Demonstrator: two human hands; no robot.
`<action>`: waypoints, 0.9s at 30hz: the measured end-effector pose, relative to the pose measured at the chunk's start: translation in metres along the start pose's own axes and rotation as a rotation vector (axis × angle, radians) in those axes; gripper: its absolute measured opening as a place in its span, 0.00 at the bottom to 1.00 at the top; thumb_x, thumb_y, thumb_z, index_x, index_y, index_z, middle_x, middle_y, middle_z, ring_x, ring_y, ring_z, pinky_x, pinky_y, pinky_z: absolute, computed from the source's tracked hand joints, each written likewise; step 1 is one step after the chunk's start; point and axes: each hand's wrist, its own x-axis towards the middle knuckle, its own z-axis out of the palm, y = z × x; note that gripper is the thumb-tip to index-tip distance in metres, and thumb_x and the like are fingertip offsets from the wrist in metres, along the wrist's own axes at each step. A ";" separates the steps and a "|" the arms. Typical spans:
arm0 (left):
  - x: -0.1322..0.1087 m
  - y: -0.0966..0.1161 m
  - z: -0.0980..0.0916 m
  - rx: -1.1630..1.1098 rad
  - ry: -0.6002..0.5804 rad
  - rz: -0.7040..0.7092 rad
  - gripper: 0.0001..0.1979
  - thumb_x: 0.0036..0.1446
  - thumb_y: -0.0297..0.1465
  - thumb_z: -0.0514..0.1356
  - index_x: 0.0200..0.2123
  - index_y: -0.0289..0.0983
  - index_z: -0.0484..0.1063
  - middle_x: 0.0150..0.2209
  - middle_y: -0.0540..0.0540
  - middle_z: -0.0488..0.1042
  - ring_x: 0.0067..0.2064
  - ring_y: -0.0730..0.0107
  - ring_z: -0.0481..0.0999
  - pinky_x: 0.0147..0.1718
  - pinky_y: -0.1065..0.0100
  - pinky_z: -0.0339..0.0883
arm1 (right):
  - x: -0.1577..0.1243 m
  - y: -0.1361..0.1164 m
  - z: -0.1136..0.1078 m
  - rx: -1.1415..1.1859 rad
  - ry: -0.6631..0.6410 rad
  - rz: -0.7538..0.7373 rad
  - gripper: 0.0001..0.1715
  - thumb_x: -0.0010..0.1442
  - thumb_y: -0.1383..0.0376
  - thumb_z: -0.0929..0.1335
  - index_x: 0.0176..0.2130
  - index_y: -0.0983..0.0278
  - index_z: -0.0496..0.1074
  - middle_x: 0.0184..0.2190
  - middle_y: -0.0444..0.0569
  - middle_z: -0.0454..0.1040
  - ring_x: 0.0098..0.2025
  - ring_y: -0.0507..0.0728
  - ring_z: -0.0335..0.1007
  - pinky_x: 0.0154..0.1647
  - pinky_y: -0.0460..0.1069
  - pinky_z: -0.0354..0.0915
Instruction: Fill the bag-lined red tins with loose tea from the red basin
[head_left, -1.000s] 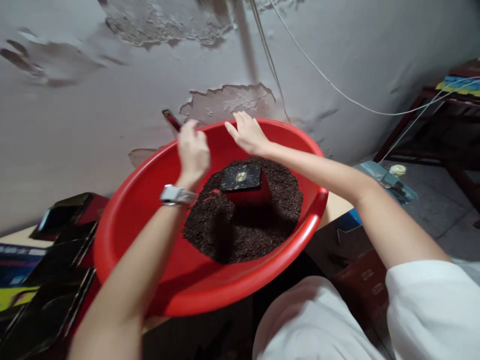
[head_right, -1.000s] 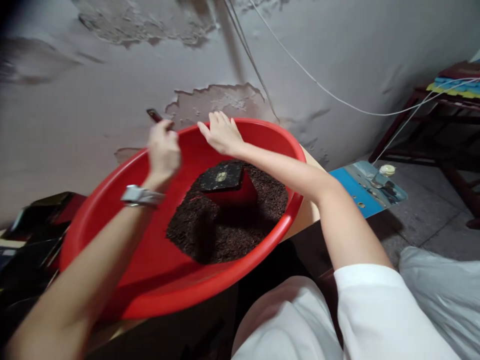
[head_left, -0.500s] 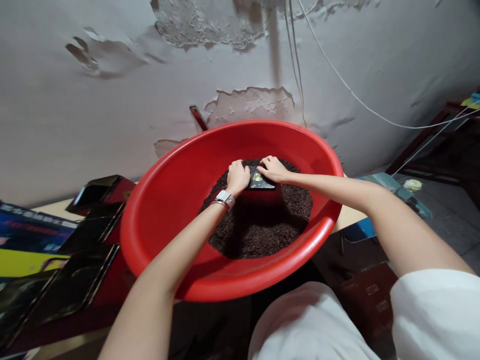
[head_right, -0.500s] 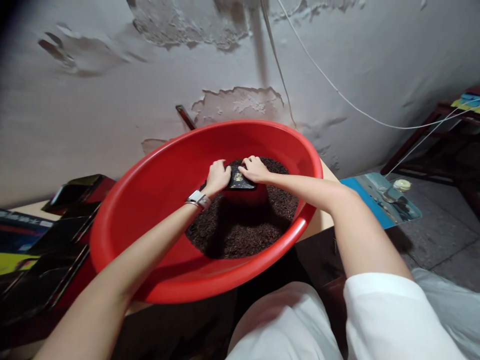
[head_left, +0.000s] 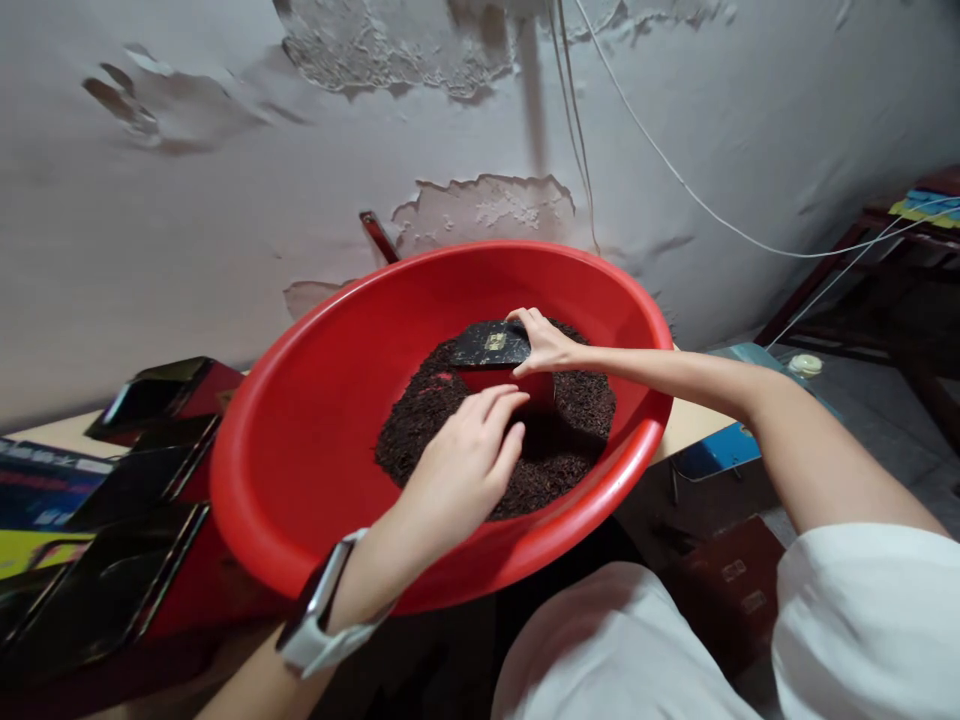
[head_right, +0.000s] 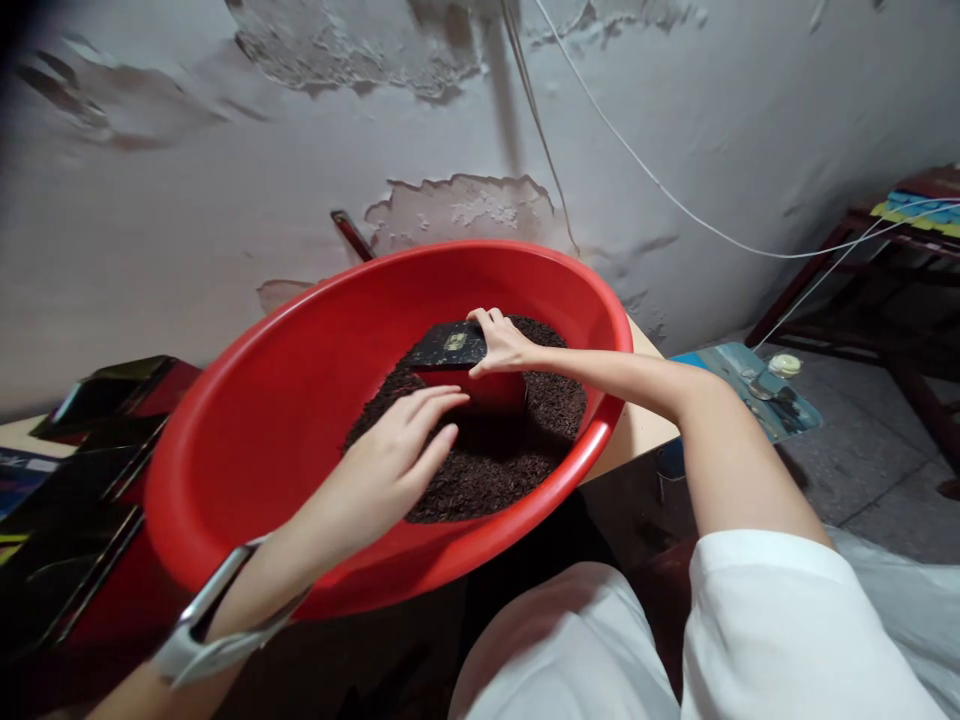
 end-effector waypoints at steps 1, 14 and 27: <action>-0.006 0.004 0.003 0.014 -0.016 0.003 0.20 0.63 0.35 0.45 0.54 0.41 0.65 0.56 0.42 0.68 0.57 0.59 0.66 0.56 0.55 0.62 | -0.001 -0.002 -0.005 0.009 0.010 -0.007 0.46 0.36 0.61 0.74 0.52 0.65 0.56 0.50 0.56 0.59 0.53 0.64 0.59 0.53 0.62 0.61; -0.042 0.057 0.033 -0.077 0.037 0.190 0.27 0.63 0.32 0.49 0.65 0.49 0.49 0.60 0.45 0.64 0.60 0.57 0.65 0.55 0.53 0.66 | -0.064 -0.002 -0.177 -0.089 0.494 0.109 0.39 0.49 0.52 0.70 0.56 0.65 0.59 0.50 0.50 0.66 0.52 0.64 0.65 0.49 0.61 0.64; -0.020 0.141 0.115 -0.458 -0.138 0.432 0.24 0.62 0.28 0.51 0.61 0.40 0.54 0.59 0.40 0.64 0.62 0.61 0.62 0.57 0.56 0.64 | -0.235 0.063 -0.254 -0.417 0.859 0.413 0.45 0.41 0.54 0.75 0.54 0.68 0.62 0.52 0.55 0.64 0.55 0.63 0.61 0.55 0.59 0.59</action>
